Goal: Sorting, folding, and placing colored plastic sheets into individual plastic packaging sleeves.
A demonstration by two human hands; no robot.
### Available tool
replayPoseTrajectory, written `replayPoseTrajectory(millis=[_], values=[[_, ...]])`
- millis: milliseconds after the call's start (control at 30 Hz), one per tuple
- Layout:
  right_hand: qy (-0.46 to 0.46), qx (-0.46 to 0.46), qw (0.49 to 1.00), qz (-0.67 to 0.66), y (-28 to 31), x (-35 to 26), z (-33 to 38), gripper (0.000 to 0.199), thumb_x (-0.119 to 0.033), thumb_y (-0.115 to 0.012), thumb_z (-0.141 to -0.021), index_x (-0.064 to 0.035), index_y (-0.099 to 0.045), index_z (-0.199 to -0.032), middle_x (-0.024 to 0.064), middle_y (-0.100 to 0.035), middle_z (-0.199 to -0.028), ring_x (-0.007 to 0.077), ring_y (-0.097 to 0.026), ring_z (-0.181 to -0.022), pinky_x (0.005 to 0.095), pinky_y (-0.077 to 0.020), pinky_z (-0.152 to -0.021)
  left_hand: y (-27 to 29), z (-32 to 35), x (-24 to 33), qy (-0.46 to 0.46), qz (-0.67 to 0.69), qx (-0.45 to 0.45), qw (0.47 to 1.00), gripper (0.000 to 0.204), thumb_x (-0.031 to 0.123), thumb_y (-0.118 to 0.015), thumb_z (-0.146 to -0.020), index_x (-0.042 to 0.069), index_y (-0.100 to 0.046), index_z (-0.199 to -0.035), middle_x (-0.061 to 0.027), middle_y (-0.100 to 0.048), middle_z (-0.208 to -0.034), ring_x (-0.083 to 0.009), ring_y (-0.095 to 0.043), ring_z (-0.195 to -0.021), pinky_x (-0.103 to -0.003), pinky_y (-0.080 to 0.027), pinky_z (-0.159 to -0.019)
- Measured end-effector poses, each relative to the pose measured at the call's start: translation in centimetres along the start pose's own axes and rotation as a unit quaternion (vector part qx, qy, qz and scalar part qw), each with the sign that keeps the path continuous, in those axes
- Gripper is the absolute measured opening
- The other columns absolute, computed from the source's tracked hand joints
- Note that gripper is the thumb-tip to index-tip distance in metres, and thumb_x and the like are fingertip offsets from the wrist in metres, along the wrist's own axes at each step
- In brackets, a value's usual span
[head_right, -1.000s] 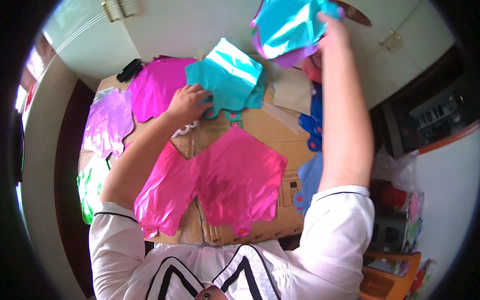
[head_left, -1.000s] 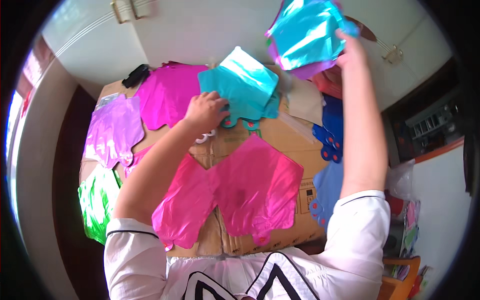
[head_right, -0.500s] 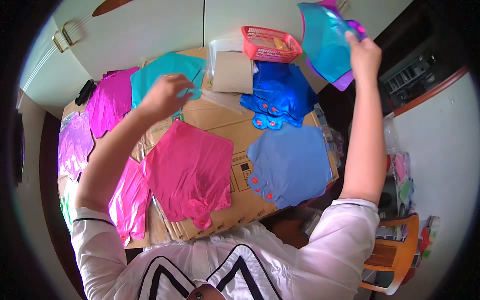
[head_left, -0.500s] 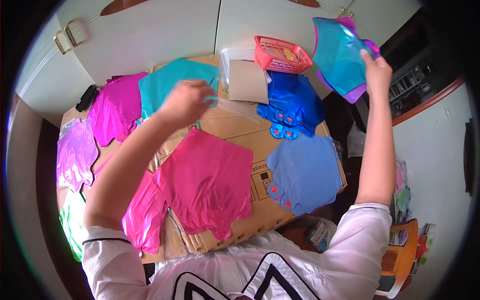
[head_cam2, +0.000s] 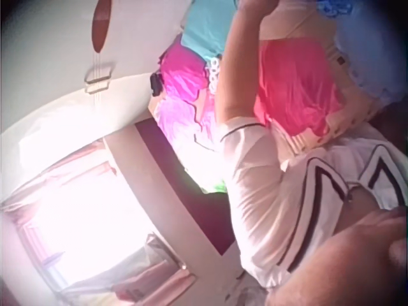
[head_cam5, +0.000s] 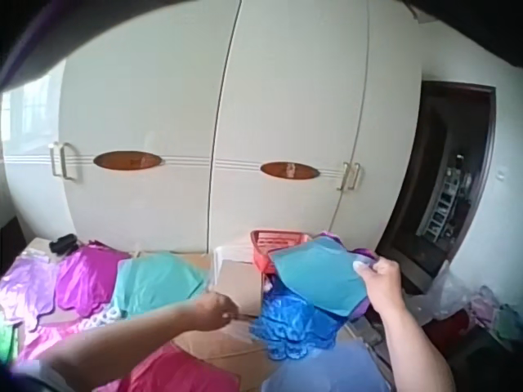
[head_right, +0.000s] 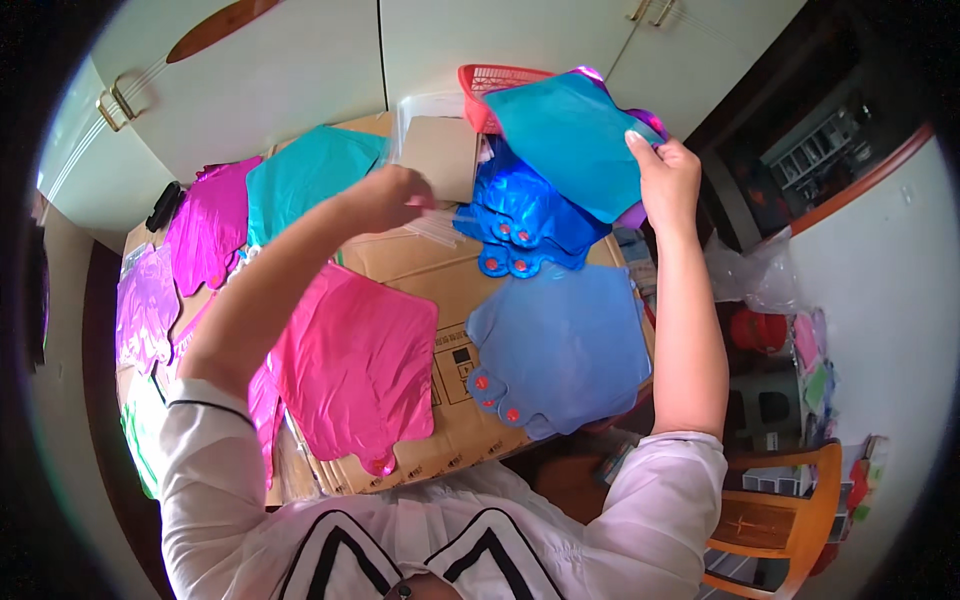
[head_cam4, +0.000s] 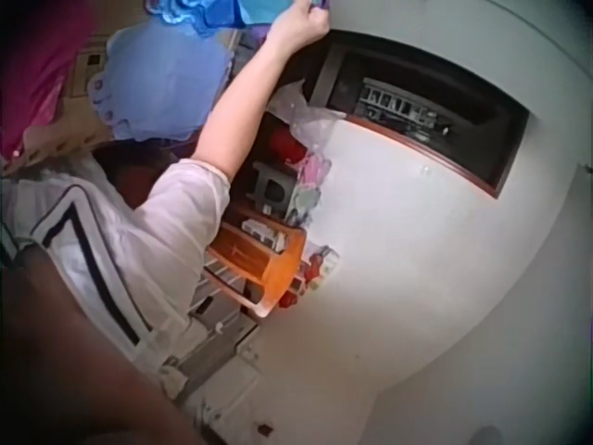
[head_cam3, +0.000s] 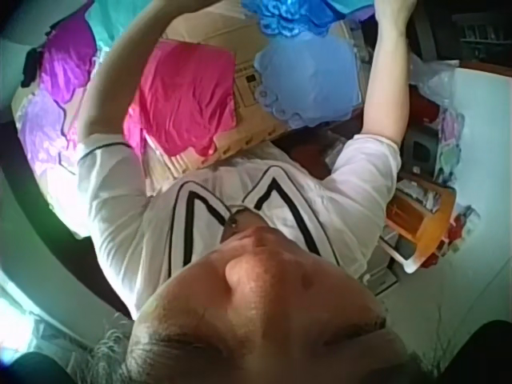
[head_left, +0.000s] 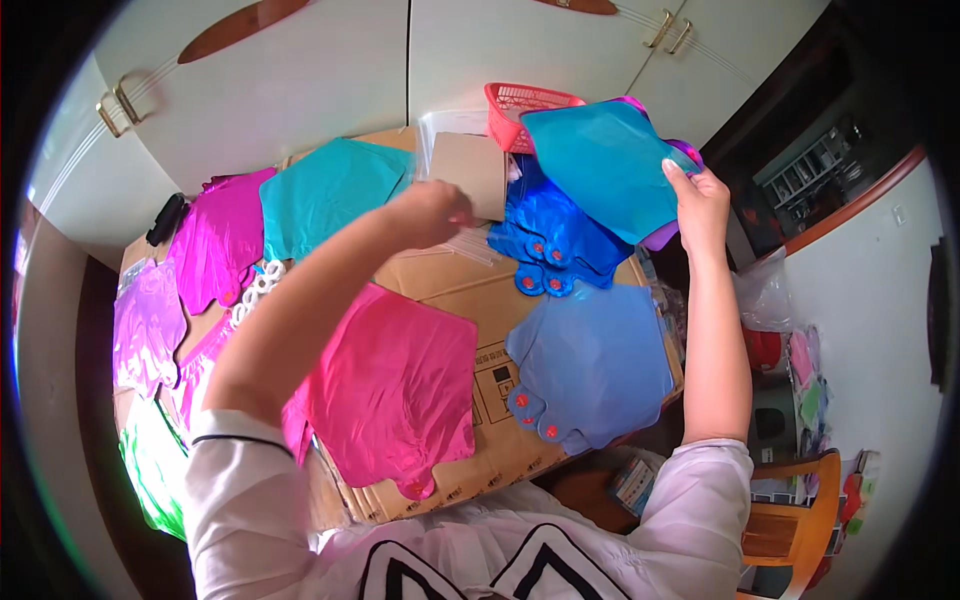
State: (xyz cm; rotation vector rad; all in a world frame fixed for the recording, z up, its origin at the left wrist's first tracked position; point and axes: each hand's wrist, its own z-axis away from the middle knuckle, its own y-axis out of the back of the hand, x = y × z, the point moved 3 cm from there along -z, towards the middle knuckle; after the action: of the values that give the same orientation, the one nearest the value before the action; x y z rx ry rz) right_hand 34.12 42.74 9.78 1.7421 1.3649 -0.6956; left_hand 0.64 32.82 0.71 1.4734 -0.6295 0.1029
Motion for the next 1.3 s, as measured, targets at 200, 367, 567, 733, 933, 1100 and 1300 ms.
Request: replayPoseTrajectory(millis=[200,367,567,733,933,1100,1300], values=[[0.098,0.106,0.987,0.077,0.2,-2.5,0.1,0.024,-0.02,-0.071,-0.088,0.0032,-0.07,-0.092,0.0045,-0.066,-0.07,0.0056,-0.054,-0.064,0.0275,-0.046,-0.061,2.0,4.6,0.0,-0.065,-0.149,0.049,0.986,0.023,0.009,-0.064,-0.078,0.007,-0.069,-0.101,-0.01,-0.066,-0.103,-0.0296,-0.063,-0.099,-0.043,-0.049,-0.087],[0.084,0.119,0.957,0.251,2.3,-6.1,-3.3,0.033,-0.031,-0.071,-0.085,0.0015,-0.068,-0.09,0.0173,-0.065,-0.071,0.0211,-0.064,-0.067,0.034,-0.0494,-0.067,-2.9,-2.7,6.6,-0.256,-0.08,0.121,0.956,0.022,0.015,-0.069,-0.079,0.006,-0.068,-0.1,-0.0106,-0.064,-0.102,-0.0308,-0.062,-0.099,-0.043,-0.05,-0.089],[0.053,0.098,0.921,0.374,5.8,-3.4,-10.6,0.037,-0.037,-0.069,-0.083,0.0,-0.067,-0.086,0.0214,-0.066,-0.077,0.037,-0.067,-0.076,0.042,-0.05,-0.07,-7.1,-5.8,7.7,-0.28,-0.184,0.036,0.941,0.018,0.015,-0.063,-0.081,0.005,-0.067,-0.096,-0.0093,-0.065,-0.098,-0.0274,-0.064,-0.096,-0.039,-0.053,-0.083],[0.137,0.081,0.936,0.313,2.3,-4.0,-6.7,0.035,-0.036,-0.067,-0.086,-0.0015,-0.067,-0.084,0.0212,-0.064,-0.071,0.0401,-0.063,-0.066,0.0426,-0.049,-0.061,-7.1,-5.0,6.5,-0.282,-0.15,0.096,0.943,0.016,0.012,-0.062,-0.079,0.005,-0.068,-0.092,-0.0091,-0.066,-0.092,-0.028,-0.066,-0.089,-0.039,-0.054,-0.079],[-0.016,-0.109,0.977,0.182,-5.0,2.9,5.3,0.024,-0.025,-0.068,-0.088,-0.0043,-0.071,-0.099,0.0113,-0.069,-0.074,0.0144,-0.064,-0.065,0.0317,-0.0493,-0.062,-6.3,-5.6,6.1,-0.173,0.058,0.114,0.977,0.017,0.014,-0.07,-0.079,0.006,-0.072,-0.094,-0.0103,-0.07,-0.089,-0.027,-0.068,-0.083,-0.039,-0.054,-0.075],[-0.076,-0.211,0.972,0.07,-7.2,5.9,8.2,0.017,-0.01,-0.066,-0.089,0.0017,-0.07,-0.101,0.0019,-0.07,-0.085,0.0053,-0.059,-0.075,0.0252,-0.049,-0.069,-5.2,-6.8,6.2,-0.032,0.2,-0.005,0.979,0.018,0.017,-0.072,-0.081,0.006,-0.074,-0.094,-0.0111,-0.072,-0.085,-0.0209,-0.068,-0.075,-0.034,-0.054,-0.071],[-0.107,-0.256,0.96,0.034,-7.6,7.0,8.3,0.013,-0.013,-0.066,-0.09,-0.0019,-0.07,-0.096,-0.0027,-0.064,-0.08,0.0032,-0.052,-0.068,0.0225,-0.0422,-0.059,-5.1,-7.4,6.2,0.01,0.195,0.021,0.981,0.023,0.018,-0.077,-0.074,0.004,-0.074,-0.093,-0.0127,-0.071,-0.081,-0.0225,-0.068,-0.073,-0.034,-0.054,-0.07]])
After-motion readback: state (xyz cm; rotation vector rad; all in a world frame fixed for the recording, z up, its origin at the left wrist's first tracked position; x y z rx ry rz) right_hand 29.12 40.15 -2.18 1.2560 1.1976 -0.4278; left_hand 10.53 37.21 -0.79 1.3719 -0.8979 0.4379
